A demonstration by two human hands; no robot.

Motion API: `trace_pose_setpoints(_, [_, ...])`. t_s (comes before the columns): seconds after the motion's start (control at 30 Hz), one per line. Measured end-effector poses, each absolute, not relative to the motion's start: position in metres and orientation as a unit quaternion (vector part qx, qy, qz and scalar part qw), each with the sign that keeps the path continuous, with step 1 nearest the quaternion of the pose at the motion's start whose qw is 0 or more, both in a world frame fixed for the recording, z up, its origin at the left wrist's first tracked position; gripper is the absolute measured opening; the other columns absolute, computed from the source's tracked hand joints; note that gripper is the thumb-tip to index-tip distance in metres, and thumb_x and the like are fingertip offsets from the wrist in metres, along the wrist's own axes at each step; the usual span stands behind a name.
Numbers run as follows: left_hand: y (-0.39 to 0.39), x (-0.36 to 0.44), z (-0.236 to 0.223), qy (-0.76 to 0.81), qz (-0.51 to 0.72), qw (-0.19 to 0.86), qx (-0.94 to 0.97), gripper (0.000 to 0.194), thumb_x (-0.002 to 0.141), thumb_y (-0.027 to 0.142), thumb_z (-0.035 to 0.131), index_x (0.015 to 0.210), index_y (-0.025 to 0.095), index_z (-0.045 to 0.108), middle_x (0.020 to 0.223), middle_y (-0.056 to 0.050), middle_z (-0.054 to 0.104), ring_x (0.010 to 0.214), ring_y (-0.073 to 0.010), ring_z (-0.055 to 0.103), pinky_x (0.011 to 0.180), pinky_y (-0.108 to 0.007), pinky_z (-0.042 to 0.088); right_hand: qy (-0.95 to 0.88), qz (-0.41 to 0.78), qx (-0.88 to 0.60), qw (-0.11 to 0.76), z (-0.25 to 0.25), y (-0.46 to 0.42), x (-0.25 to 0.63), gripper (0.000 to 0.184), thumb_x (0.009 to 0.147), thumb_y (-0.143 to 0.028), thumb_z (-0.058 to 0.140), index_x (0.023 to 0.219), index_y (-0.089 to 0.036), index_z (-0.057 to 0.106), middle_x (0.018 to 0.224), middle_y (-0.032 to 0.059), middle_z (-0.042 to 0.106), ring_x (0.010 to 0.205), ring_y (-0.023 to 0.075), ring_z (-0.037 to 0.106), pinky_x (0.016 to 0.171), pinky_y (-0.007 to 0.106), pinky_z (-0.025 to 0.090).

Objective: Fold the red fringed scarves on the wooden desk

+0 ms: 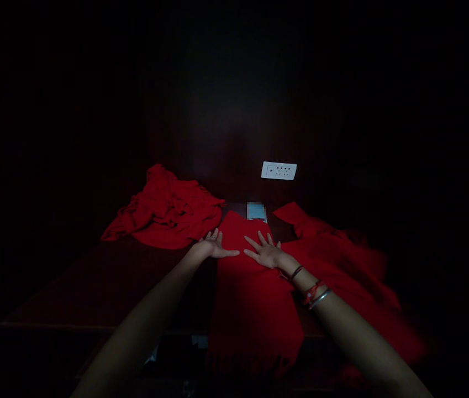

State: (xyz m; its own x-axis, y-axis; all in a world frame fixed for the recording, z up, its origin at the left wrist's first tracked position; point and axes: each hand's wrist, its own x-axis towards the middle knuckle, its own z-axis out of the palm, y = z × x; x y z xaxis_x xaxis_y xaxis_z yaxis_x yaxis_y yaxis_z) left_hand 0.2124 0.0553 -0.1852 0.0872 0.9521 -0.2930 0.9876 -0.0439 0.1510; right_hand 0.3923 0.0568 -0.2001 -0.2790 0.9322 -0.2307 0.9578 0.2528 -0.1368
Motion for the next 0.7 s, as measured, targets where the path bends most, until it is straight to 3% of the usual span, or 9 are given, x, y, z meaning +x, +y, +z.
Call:
trace_pose_setpoints(0.1, [0.052,0.21,-0.179,0.694,-0.063,0.139,0.704,0.094,0.06,0.069,0.038,0.128,0.006,0.023,0.134,-0.018,0.011,0.122,-0.0307,0.012,0.095,-0.041,0.02,0.781,-0.129,0.608,0.06,-0.201,0.061,0.392,0.069,0.066,-0.072,0.012,0.127,-0.04,0.004,0.138,0.0039,-0.009,0.12,0.0352,-0.008,0.087,0.061,0.002])
trace_pose_setpoints(0.23, [0.041,0.206,-0.162,0.681,-0.125,0.128,0.71,0.075,0.066,0.064,0.038,0.118,0.011,0.043,0.125,-0.018,0.035,0.112,-0.0302,0.036,0.088,-0.037,0.032,0.773,-0.132,0.617,0.061,-0.198,0.06,0.397,0.068,0.067,-0.071,0.014,0.127,-0.04,0.006,0.138,0.0048,-0.007,0.121,0.035,-0.007,0.087,0.061,0.002])
trace_pose_setpoints(0.33, [0.037,0.204,-0.151,0.681,-0.11,0.108,0.716,0.058,0.068,0.055,0.044,0.11,0.015,0.052,0.121,-0.016,0.042,0.108,-0.0299,0.041,0.083,-0.037,0.036,0.786,-0.114,0.607,0.018,-0.189,0.065,0.4,0.065,0.071,-0.066,0.022,0.128,-0.037,0.013,0.138,0.0064,0.007,0.122,0.0341,0.002,0.088,0.06,0.008])
trace_pose_setpoints(0.4, [0.039,0.202,-0.148,0.692,-0.071,0.107,0.71,0.05,0.069,0.051,0.047,0.102,0.014,0.056,0.114,-0.017,0.049,0.101,-0.029,0.047,0.077,-0.035,0.04,0.806,-0.082,0.585,-0.038,-0.179,0.073,0.397,0.056,0.077,-0.056,0.027,0.127,-0.031,0.024,0.134,0.007,0.022,0.121,0.0296,0.015,0.091,0.053,0.016])
trace_pose_setpoints(0.53, [0.045,0.197,-0.155,0.67,-0.024,0.203,0.714,0.035,0.068,0.046,0.051,0.065,0.013,0.061,0.075,-0.011,0.064,0.071,-0.0199,0.059,0.059,-0.024,0.043,0.858,-0.055,0.5,-0.103,-0.162,0.091,0.377,0.037,0.083,-0.029,0.032,0.117,-0.017,0.044,0.117,0.0077,0.047,0.106,0.0167,0.042,0.089,0.027,0.029])
trace_pose_setpoints(0.6, [0.049,0.194,-0.161,0.659,-0.004,0.28,0.698,0.032,0.066,0.042,0.056,0.053,0.013,0.054,0.061,-0.007,0.063,0.058,-0.0151,0.058,0.052,-0.021,0.041,0.879,-0.053,0.466,-0.09,-0.16,0.088,0.368,0.036,0.081,-0.027,0.037,0.114,-0.015,0.046,0.114,0.0082,0.05,0.104,0.0166,0.044,0.087,0.024,0.031])
trace_pose_setpoints(0.7, [0.056,0.188,-0.17,0.652,0.048,0.346,0.673,0.025,0.069,0.033,0.055,0.056,0.013,0.051,0.056,-0.002,0.06,0.049,-0.0102,0.055,0.046,-0.018,0.038,0.898,-0.046,0.43,-0.079,-0.162,0.063,0.367,0.039,0.079,-0.03,0.042,0.115,-0.016,0.045,0.113,0.009,0.049,0.104,0.0187,0.043,0.087,0.026,0.031])
